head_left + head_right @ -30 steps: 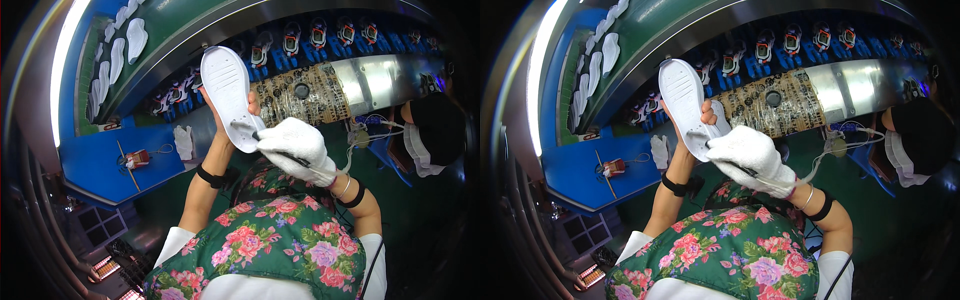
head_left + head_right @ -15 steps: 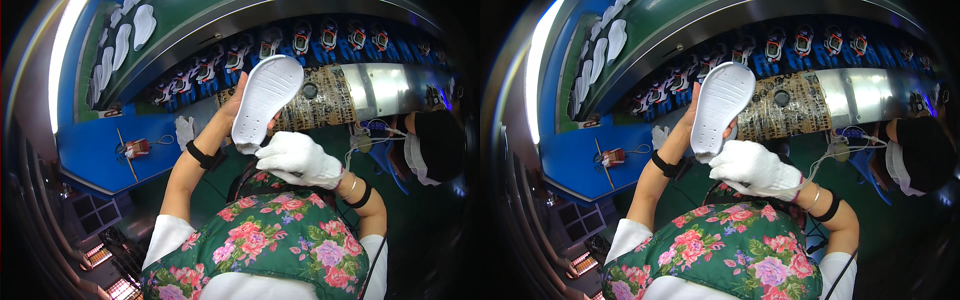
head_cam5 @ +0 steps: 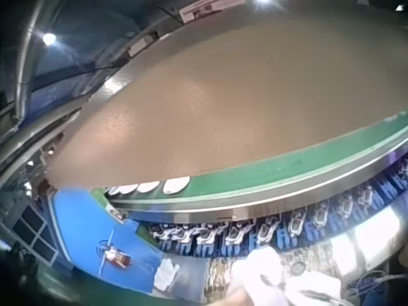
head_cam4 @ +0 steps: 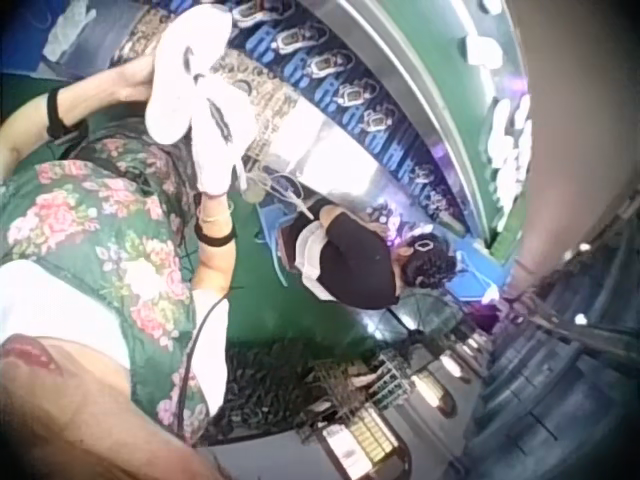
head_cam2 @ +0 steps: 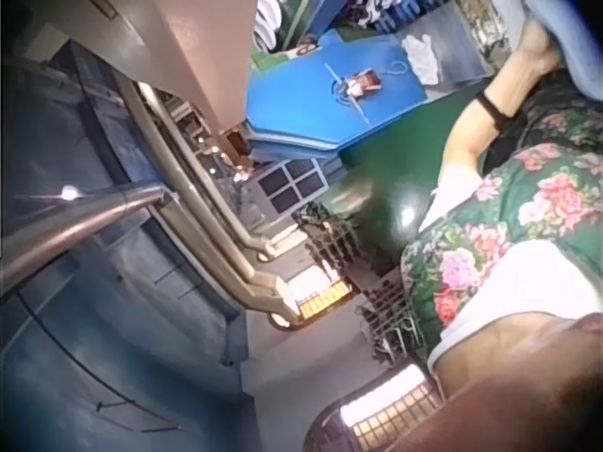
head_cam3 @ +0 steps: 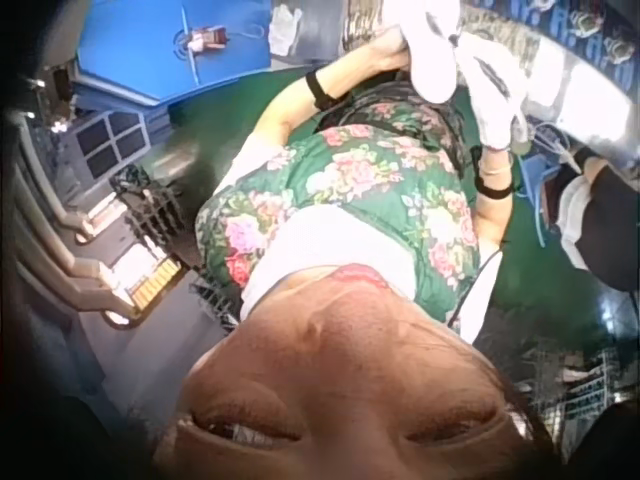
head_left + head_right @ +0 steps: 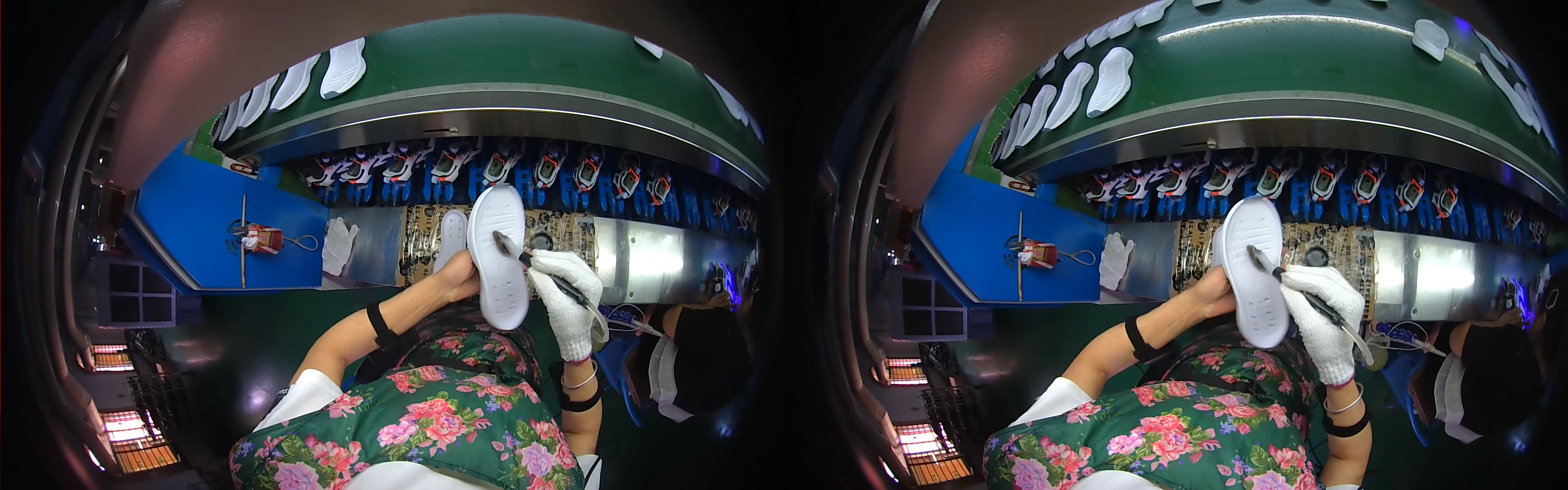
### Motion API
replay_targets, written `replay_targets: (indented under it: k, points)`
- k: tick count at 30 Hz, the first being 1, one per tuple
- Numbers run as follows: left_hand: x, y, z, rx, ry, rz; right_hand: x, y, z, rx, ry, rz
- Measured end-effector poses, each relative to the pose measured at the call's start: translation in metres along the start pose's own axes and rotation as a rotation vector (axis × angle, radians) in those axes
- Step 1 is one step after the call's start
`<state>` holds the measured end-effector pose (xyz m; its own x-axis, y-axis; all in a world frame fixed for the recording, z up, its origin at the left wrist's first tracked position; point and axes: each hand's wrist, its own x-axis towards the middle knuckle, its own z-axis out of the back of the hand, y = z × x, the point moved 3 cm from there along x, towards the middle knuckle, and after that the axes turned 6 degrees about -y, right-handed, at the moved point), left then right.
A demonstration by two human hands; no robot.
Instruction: Apply glue to the bottom of a white shoe sole using a brush on a manufacturing line.
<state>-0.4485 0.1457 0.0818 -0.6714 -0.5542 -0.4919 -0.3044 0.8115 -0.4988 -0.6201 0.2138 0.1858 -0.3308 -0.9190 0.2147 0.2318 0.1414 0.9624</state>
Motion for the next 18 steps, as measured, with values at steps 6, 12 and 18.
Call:
replay_targets:
  k: [6, 12, 18]
  points:
    - [-0.01, 0.015, 0.015, 0.127, 0.139, 0.116, -0.011, 0.007, 0.005, -0.204, 0.099, 0.208]
    - [-0.023, 0.006, -0.004, -0.579, 0.39, 0.016, -0.032, 0.013, 0.005, -0.102, -0.012, 0.206]
    - [-0.036, 0.012, -0.025, -0.76, 0.225, 0.138, -0.023, 0.018, 0.008, -0.062, -0.148, 0.319]
